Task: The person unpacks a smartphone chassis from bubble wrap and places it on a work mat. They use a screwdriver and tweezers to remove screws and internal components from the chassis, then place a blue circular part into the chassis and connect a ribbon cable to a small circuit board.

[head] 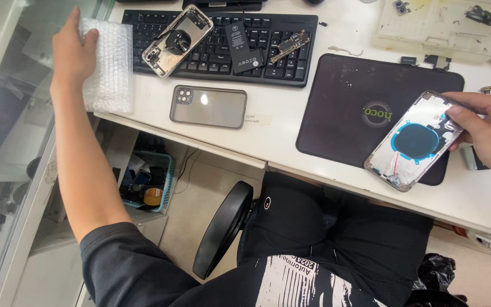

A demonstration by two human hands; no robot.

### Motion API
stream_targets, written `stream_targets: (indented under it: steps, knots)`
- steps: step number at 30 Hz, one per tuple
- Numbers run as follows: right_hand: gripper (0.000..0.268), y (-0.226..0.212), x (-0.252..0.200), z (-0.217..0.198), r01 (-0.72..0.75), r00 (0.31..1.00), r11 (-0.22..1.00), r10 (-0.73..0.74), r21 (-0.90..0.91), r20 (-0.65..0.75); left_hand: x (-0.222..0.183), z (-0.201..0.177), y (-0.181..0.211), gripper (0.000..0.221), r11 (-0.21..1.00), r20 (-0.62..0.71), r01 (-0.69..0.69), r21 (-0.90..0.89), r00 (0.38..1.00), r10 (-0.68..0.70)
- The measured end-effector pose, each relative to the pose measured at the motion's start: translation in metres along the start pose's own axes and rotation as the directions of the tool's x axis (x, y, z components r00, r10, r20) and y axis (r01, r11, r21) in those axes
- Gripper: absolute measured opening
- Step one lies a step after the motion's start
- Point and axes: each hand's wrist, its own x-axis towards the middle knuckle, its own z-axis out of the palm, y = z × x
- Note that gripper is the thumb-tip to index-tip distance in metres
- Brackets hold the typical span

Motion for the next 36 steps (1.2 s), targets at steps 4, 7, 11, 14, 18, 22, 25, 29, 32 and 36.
stream_targets:
  steps: [4, 7, 11, 14, 18, 22, 25, 29, 32, 36]
  knots:
    - [0.032, 0.006, 0.003, 0.002, 0.016, 1.000, 1.000, -0.017, -0.027, -0.019, 0.001, 0.023, 0.006, 0.065, 0.994, -0.115, -0.071, 0.083, 0.990, 0.080]
    - [0.033, 0.003, -0.007, 0.007, 0.087, 0.994, 0.995, -0.090, -0.049, -0.057, 0.001, 0.026, 0.031, 0.056, 0.993, -0.131, -0.112, 0.041, 0.985, 0.116]
    - [0.033, -0.007, -0.015, 0.006, 0.068, 0.996, 0.989, -0.059, 0.129, -0.069, -0.009, 0.015, 0.100, 0.069, 0.963, 0.050, -0.253, -0.093, 0.965, 0.258]
    - [0.033, -0.022, -0.011, 0.005, 0.088, 0.995, 0.985, -0.080, 0.149, -0.054, -0.013, 0.014, 0.139, 0.082, 0.952, 0.193, -0.241, -0.187, 0.942, 0.276]
    - [0.030, -0.065, 0.003, 0.022, 0.177, 0.984, 0.960, -0.176, 0.216, -0.026, -0.011, 0.022, 0.159, 0.083, 0.944, 0.140, -0.302, -0.134, 0.937, 0.319]
    - [0.025, -0.115, 0.046, 0.070, 0.292, 0.949, 0.934, -0.310, 0.208, 0.061, -0.005, 0.030, 0.162, 0.079, 0.958, 0.170, -0.264, -0.116, 0.945, 0.281]
    - [0.023, -0.143, 0.094, 0.117, 0.298, 0.928, 0.906, -0.349, 0.301, 0.130, -0.001, 0.035, 0.162, 0.078, 0.951, 0.149, -0.289, -0.113, 0.941, 0.303]
    - [0.016, -0.163, 0.153, 0.180, 0.369, 0.893, 0.883, -0.424, 0.290, 0.153, 0.003, 0.032, 0.166, 0.083, 0.937, 0.071, -0.298, -0.185, 0.946, 0.315]
    - [0.019, -0.174, 0.182, 0.222, 0.343, 0.908, 0.918, -0.379, 0.200, 0.180, 0.006, 0.012, 0.182, 0.081, 0.909, -0.005, -0.331, -0.252, 0.940, 0.341]
    - [0.019, -0.177, 0.201, 0.264, 0.450, 0.883, 0.891, -0.453, 0.057, 0.120, -0.016, -0.045, 0.228, 0.079, 0.853, 0.026, -0.464, -0.237, 0.875, 0.483]
